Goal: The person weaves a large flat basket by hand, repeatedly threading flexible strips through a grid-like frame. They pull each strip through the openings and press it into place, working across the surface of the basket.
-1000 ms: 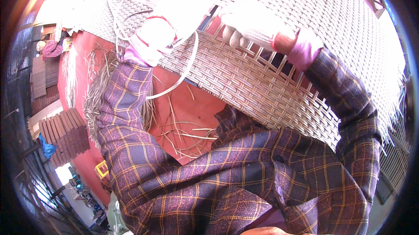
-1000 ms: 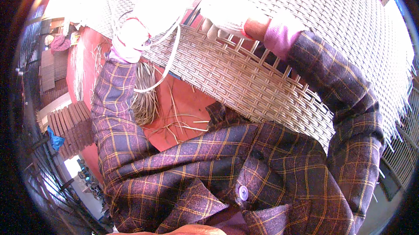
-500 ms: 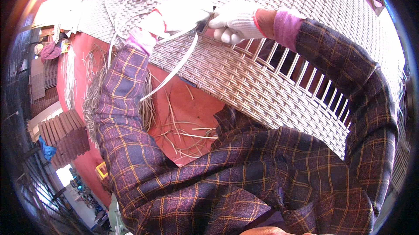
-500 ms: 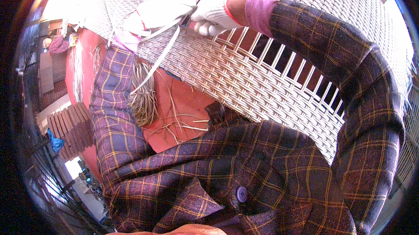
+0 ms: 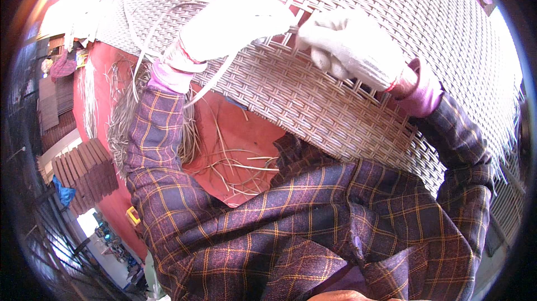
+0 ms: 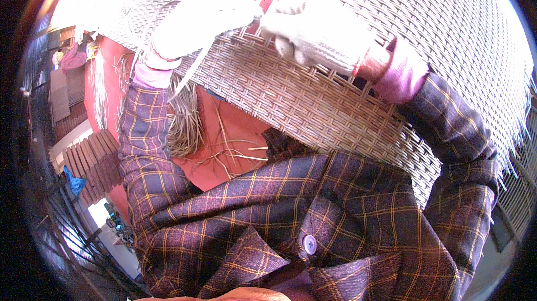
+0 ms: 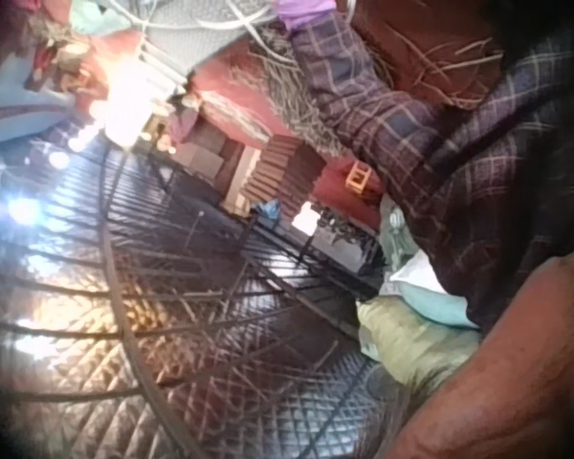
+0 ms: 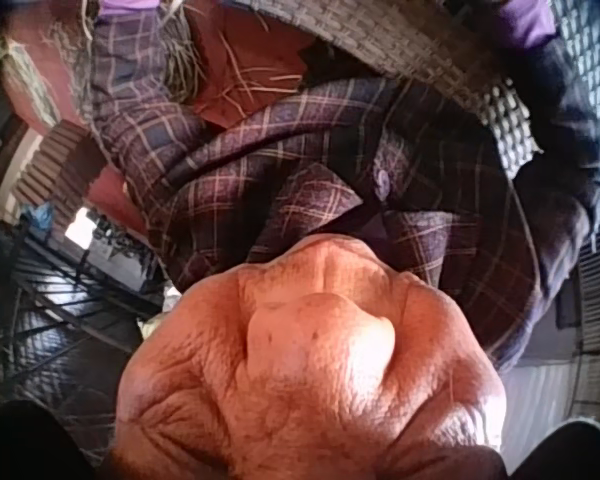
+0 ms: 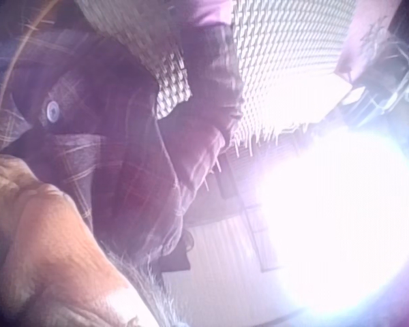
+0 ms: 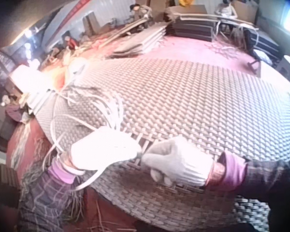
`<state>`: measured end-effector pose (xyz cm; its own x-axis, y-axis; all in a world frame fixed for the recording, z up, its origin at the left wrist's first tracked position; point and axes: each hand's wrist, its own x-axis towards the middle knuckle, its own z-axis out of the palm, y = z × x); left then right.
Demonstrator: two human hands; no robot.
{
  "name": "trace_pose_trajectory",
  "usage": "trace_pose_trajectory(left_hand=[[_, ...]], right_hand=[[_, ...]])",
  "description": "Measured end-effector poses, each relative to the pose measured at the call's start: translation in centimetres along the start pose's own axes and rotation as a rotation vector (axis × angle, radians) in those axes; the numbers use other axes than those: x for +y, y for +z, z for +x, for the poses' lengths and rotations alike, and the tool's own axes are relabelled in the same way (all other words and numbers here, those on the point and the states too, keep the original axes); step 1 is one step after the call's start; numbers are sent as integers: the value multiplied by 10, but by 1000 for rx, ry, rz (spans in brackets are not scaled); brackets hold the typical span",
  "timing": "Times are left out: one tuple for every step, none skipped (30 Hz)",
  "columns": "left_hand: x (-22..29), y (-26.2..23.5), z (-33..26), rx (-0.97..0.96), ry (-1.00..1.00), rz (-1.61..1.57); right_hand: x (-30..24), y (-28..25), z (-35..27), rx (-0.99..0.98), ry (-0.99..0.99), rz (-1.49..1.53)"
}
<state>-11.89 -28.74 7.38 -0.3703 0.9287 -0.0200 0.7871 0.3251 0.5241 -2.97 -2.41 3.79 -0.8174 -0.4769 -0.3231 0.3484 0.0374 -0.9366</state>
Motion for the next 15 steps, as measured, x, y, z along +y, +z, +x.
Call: trace_pose_trajectory(left_hand=[[0,1,4,183,343,386],[5,5,2,147,230,536],[10,11,0,140,130,701],[13,17,2,133,26,867],[15,23,3,159,-18,863],[16,27,4,182,-63,859],[17,30,4,188,-62,836],[17,30,2,220,-93,826],[16,30,2,237,-76,797],[15,30,2,280,-103,786],[14,30,1,282,-46,749],[14,31,1,307,-36,731],[14,32,0,339,-15,719],[13,36,0,258,-52,722],[14,43,1,187,-78,731]], right_hand=[[1,-1,-2,67,-10,-23],[4,-1,-3,125,-7,-46],[6,-3,-2,144,-31,-120],[9,-4,-1,122,-39,-95],[11,-5,2,92,-71,-67],[13,-5,4,85,-28,-57],[14,-8,6,41,-21,-111],[15,-8,9,16,-29,-86],[15,-9,11,7,-12,-66],[14,-9,13,-1,3,-47],[13,-9,14,1,20,-94],[10,-8,16,0,35,-140],[7,-8,17,-23,17,-165],[4,-7,19,-20,88,-140],[1,-6,20,-39,127,-97]])
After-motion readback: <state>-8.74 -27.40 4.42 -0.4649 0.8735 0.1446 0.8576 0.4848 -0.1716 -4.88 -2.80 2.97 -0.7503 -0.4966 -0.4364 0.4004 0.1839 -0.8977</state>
